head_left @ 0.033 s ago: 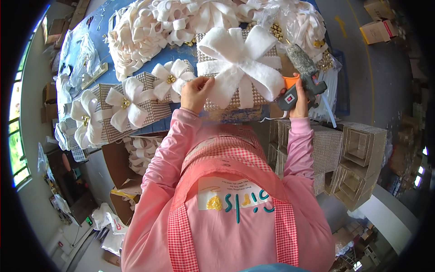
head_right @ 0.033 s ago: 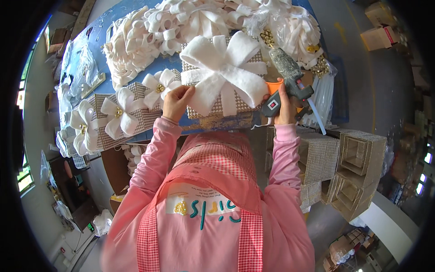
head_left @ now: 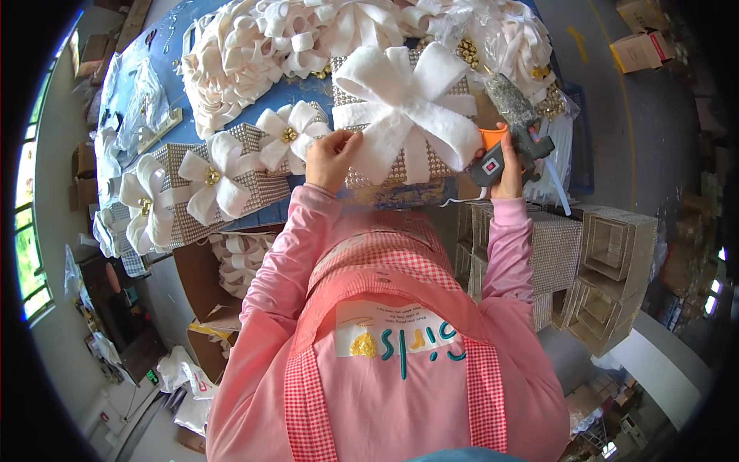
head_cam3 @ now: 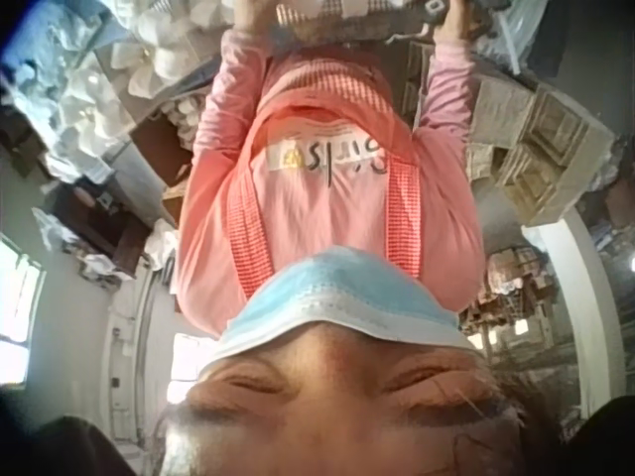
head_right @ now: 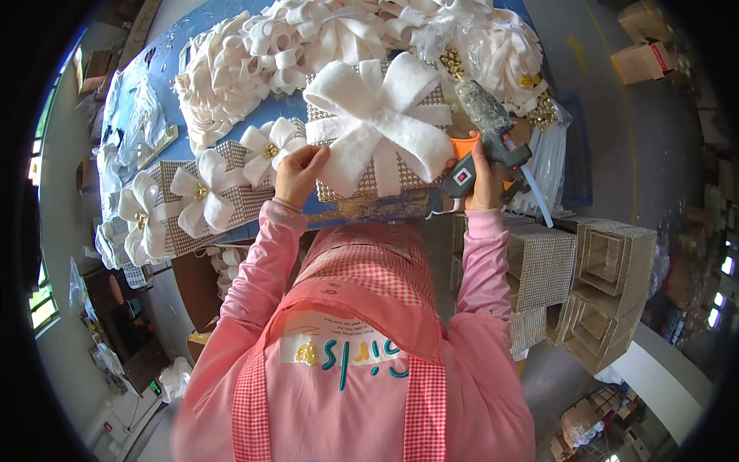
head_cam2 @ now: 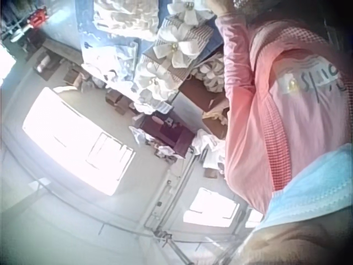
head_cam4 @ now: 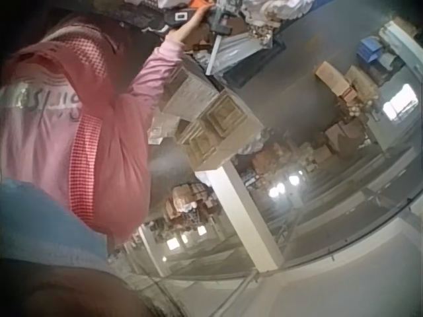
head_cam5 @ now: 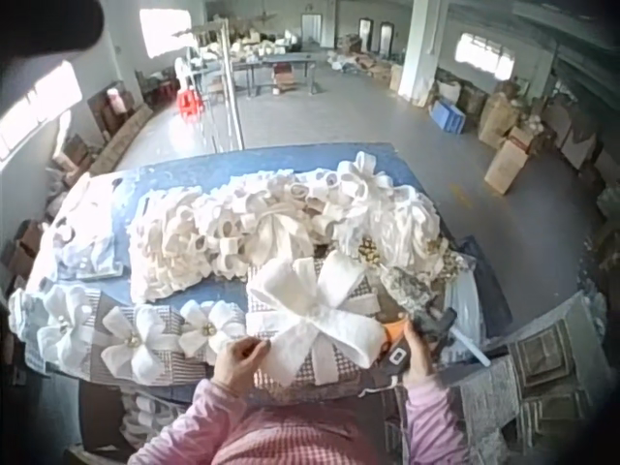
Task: Applying decorative fabric strips and bows to gift boxes using a hot glue gun.
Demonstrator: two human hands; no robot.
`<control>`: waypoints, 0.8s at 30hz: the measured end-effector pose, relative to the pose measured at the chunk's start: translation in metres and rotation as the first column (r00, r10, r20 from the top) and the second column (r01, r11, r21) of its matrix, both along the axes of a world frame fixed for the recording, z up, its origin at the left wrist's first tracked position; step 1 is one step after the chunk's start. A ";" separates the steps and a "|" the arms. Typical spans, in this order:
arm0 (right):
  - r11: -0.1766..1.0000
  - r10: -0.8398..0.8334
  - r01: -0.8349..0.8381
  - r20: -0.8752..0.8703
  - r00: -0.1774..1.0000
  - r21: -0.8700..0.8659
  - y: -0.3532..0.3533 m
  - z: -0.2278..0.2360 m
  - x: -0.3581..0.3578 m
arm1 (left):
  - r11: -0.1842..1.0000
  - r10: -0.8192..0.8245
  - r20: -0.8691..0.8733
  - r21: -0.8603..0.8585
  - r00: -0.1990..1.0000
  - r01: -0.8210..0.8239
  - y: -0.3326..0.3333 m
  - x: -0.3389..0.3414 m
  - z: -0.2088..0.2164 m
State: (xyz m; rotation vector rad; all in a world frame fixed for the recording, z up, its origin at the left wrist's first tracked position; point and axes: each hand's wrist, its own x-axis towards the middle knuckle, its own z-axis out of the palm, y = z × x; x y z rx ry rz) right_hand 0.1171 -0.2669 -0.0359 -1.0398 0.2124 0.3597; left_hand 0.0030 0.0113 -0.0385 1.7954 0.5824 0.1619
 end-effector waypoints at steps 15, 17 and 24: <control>0.997 -0.081 0.081 0.006 0.997 0.005 -0.044 0.007 -0.015 | 0.739 -0.484 0.167 0.603 0.859 0.299 -0.017 0.087 0.036; 0.996 -0.085 0.085 -0.011 0.996 0.021 -0.047 0.012 -0.021 | 0.638 -0.548 0.036 0.664 0.836 0.389 -0.017 0.106 0.007; 0.995 -0.099 0.099 -0.004 0.995 -0.013 -0.071 0.009 -0.031 | 0.518 -0.558 -0.173 0.692 0.812 0.503 -0.021 0.119 -0.009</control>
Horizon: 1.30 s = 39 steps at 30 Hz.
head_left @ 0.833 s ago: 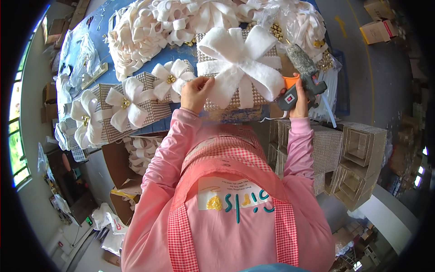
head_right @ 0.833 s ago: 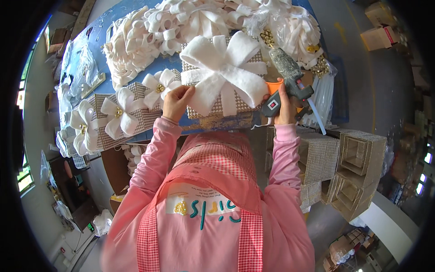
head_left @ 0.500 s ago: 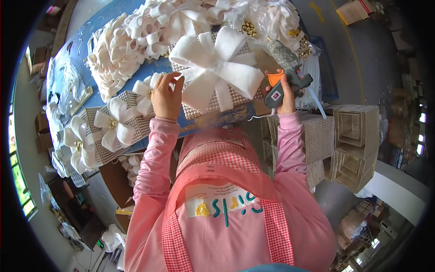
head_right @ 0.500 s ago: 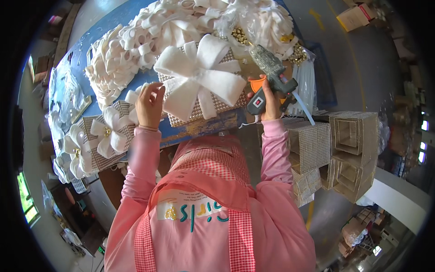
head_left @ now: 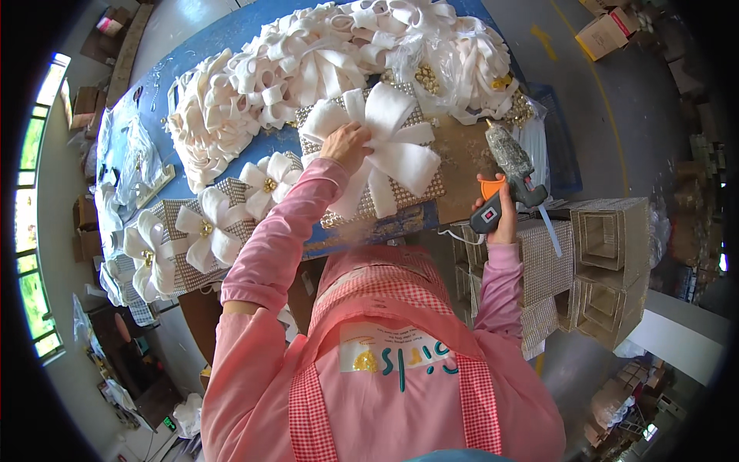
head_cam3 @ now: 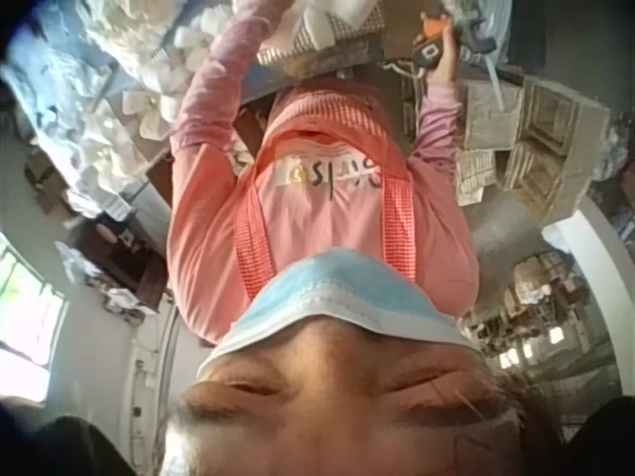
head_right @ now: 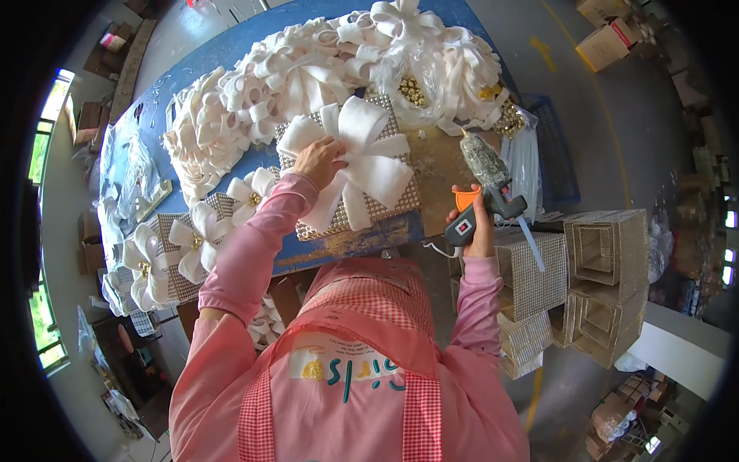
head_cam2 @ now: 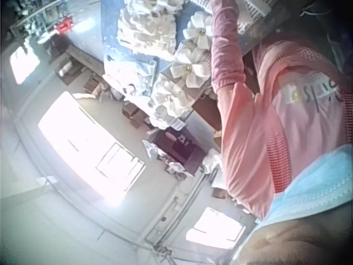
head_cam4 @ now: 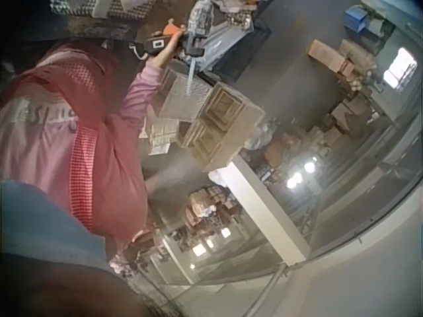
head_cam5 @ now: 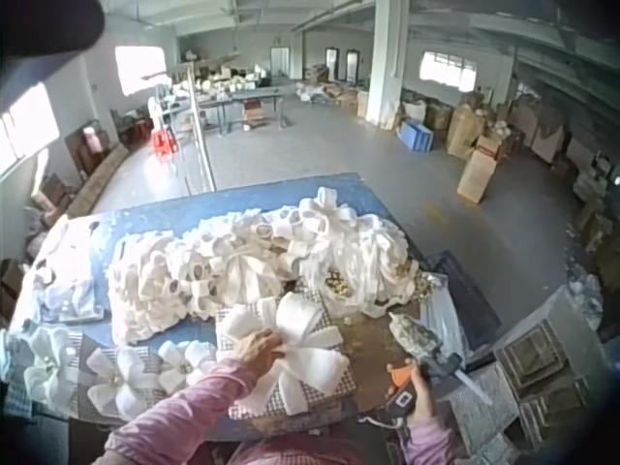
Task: Applying decorative fabric strips and bows to gift boxes using a hot glue gun.
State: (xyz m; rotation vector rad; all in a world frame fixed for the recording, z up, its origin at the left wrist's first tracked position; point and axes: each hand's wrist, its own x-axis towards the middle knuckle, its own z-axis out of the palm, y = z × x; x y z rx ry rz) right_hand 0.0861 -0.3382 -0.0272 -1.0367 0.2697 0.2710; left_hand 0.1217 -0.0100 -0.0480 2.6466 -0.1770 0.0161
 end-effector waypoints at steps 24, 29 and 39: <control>0.738 0.621 -0.575 0.023 0.783 -0.353 0.034 0.088 0.045 | 0.994 -0.054 0.116 -0.083 0.992 0.064 0.006 -0.031 0.020; 0.619 0.687 -0.558 0.038 0.725 -0.553 0.060 0.106 0.048 | 0.987 -0.137 0.195 -0.059 0.971 0.152 0.012 -0.057 0.050; 0.366 0.743 -0.508 -0.084 0.664 -0.779 0.106 0.105 0.056 | 0.935 0.247 0.243 -0.313 0.938 -0.165 0.016 -0.109 0.063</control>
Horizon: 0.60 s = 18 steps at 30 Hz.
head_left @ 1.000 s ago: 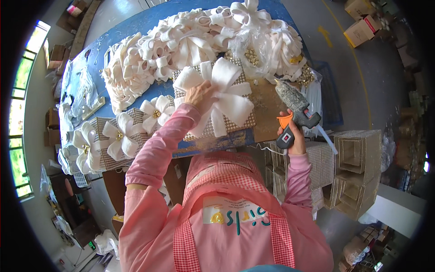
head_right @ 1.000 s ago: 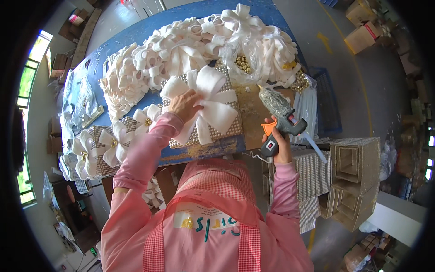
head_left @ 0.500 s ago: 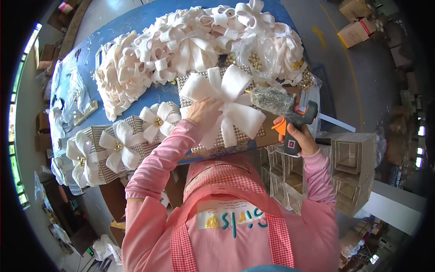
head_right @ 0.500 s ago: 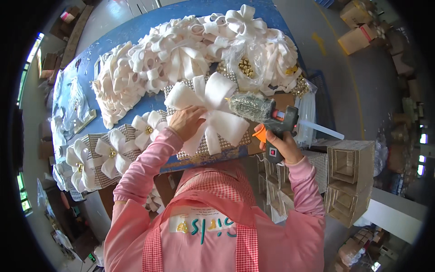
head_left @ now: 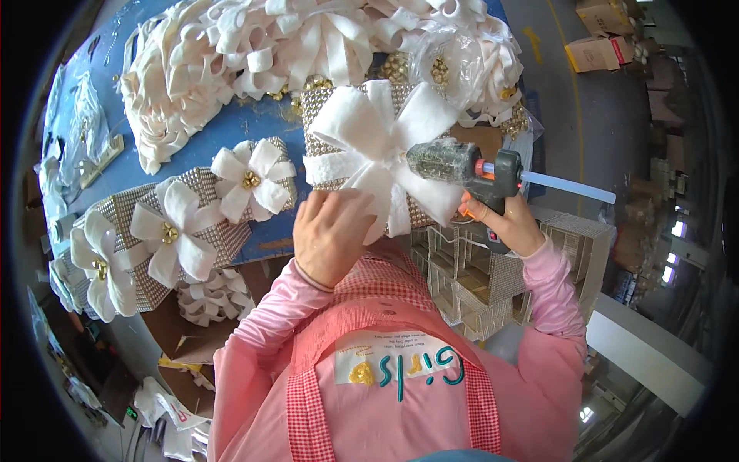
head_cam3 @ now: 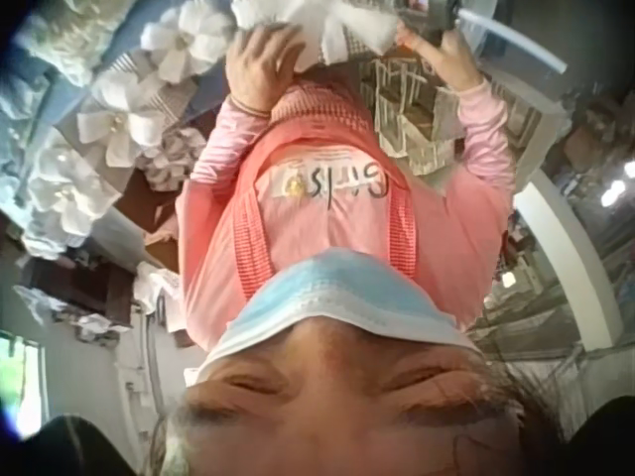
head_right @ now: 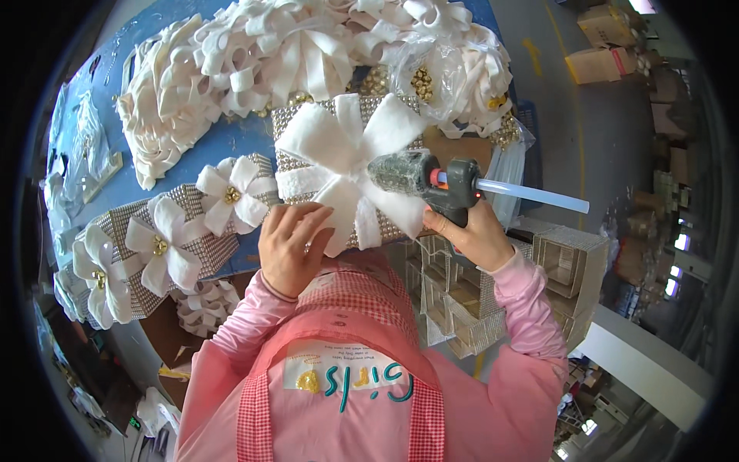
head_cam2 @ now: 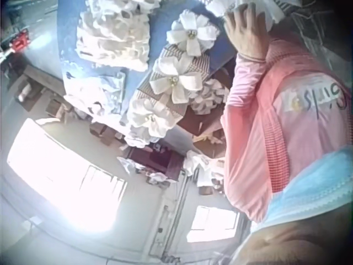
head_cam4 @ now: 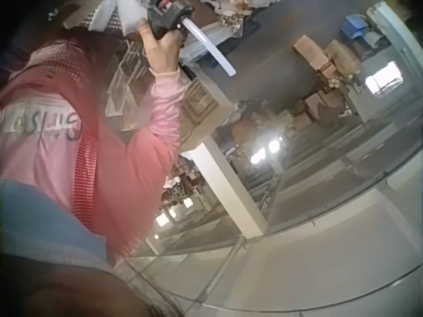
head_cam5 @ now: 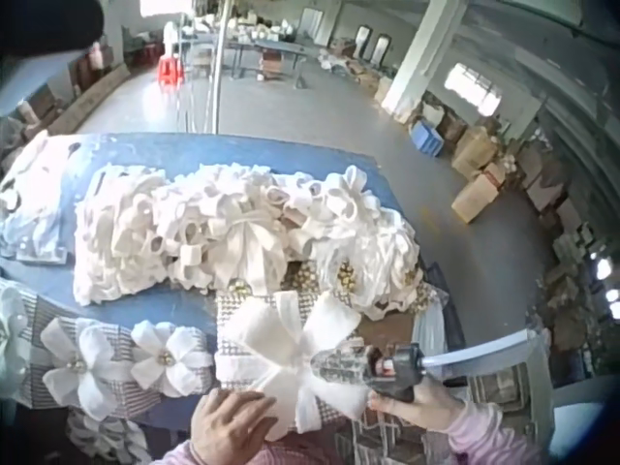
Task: Applying decorative fabric strips and bows to gift boxes using a hot glue gun.
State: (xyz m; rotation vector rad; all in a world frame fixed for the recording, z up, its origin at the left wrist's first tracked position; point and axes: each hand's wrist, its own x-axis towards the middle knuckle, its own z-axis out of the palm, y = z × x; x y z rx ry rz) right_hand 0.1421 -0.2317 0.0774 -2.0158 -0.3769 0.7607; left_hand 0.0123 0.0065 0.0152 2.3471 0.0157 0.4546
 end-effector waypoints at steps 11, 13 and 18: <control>0.963 0.196 -0.177 0.074 0.978 -0.204 0.015 -0.003 0.013 | 0.975 0.136 -0.195 -0.146 0.971 -0.166 0.005 -0.028 -0.014; 0.951 0.235 -0.226 0.022 0.972 -0.213 0.010 -0.005 0.014 | 0.974 0.144 -0.203 -0.142 0.968 -0.175 0.004 -0.029 -0.018; 0.990 0.048 -0.050 -0.020 0.999 -0.131 0.004 0.003 0.005 | 0.974 0.144 -0.214 -0.141 0.966 -0.177 0.003 -0.028 -0.023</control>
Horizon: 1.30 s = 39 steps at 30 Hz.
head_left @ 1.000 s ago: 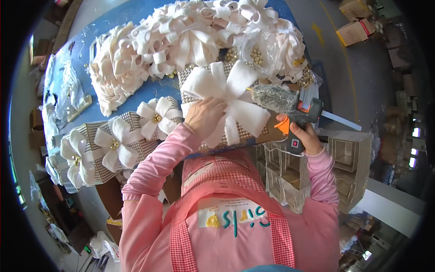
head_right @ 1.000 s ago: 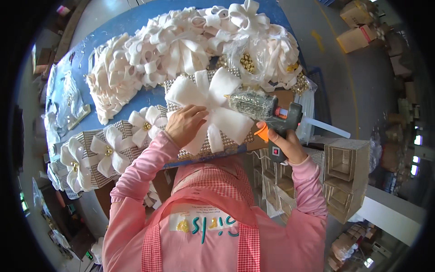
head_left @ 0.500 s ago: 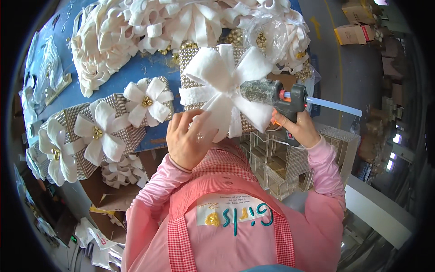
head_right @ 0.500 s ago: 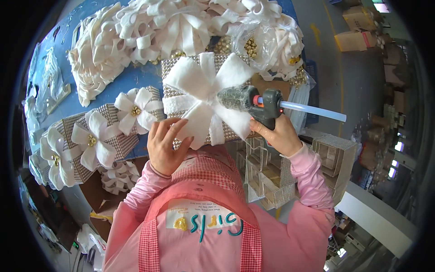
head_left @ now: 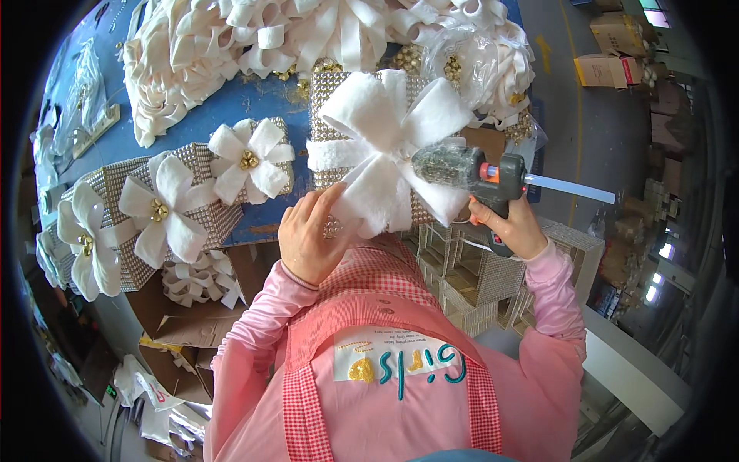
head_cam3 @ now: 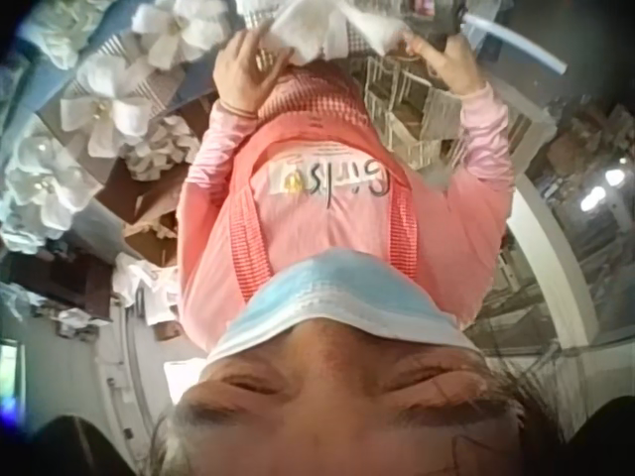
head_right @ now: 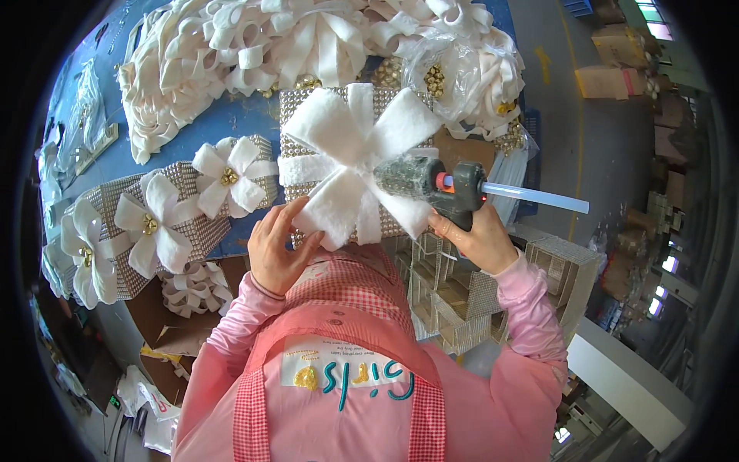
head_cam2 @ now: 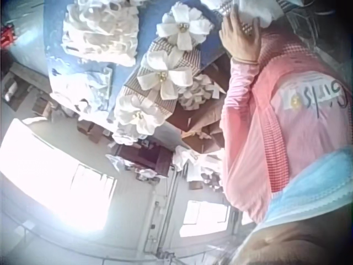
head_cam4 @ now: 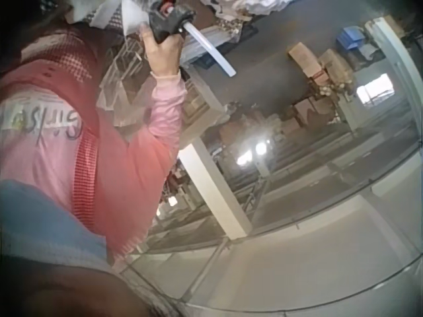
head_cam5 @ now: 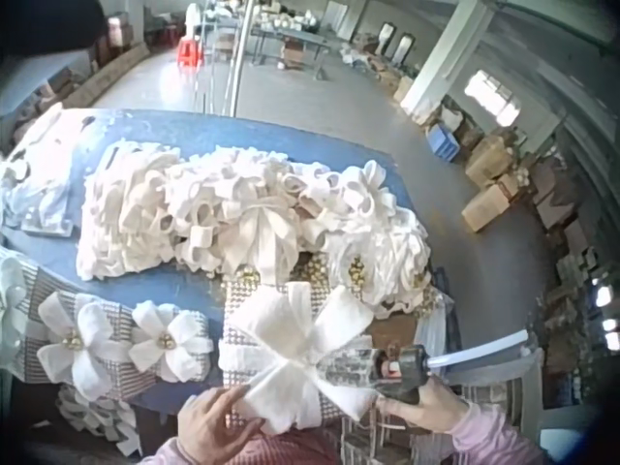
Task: Applying decorative fabric strips and bows to gift boxes using a hot glue gun.
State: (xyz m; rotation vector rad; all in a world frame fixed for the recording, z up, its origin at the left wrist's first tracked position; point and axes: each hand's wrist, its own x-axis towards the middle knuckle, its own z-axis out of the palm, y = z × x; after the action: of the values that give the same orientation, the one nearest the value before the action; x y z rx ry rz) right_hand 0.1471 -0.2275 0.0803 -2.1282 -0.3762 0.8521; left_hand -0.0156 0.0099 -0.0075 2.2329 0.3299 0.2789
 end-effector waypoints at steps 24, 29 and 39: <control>0.998 0.057 -0.058 0.074 0.996 0.011 0.004 -0.002 0.002 | 1.000 -0.022 -0.032 -0.023 0.999 0.022 0.000 -0.001 -0.005; 0.989 0.024 -0.028 -0.034 0.999 -0.147 0.003 -0.005 0.012 | 0.999 -0.029 -0.023 -0.028 0.999 0.029 0.001 -0.001 -0.004; 0.987 0.043 -0.003 -0.243 0.969 0.162 -0.001 -0.004 0.003 | 0.999 -0.031 0.006 -0.016 1.000 0.031 0.001 -0.001 -0.005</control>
State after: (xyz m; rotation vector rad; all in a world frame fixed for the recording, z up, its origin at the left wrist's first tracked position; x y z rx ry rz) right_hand 0.1505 -0.2282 0.0767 -1.8474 -0.3283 1.0505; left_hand -0.0165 0.0105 -0.0122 2.2191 0.2937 0.2648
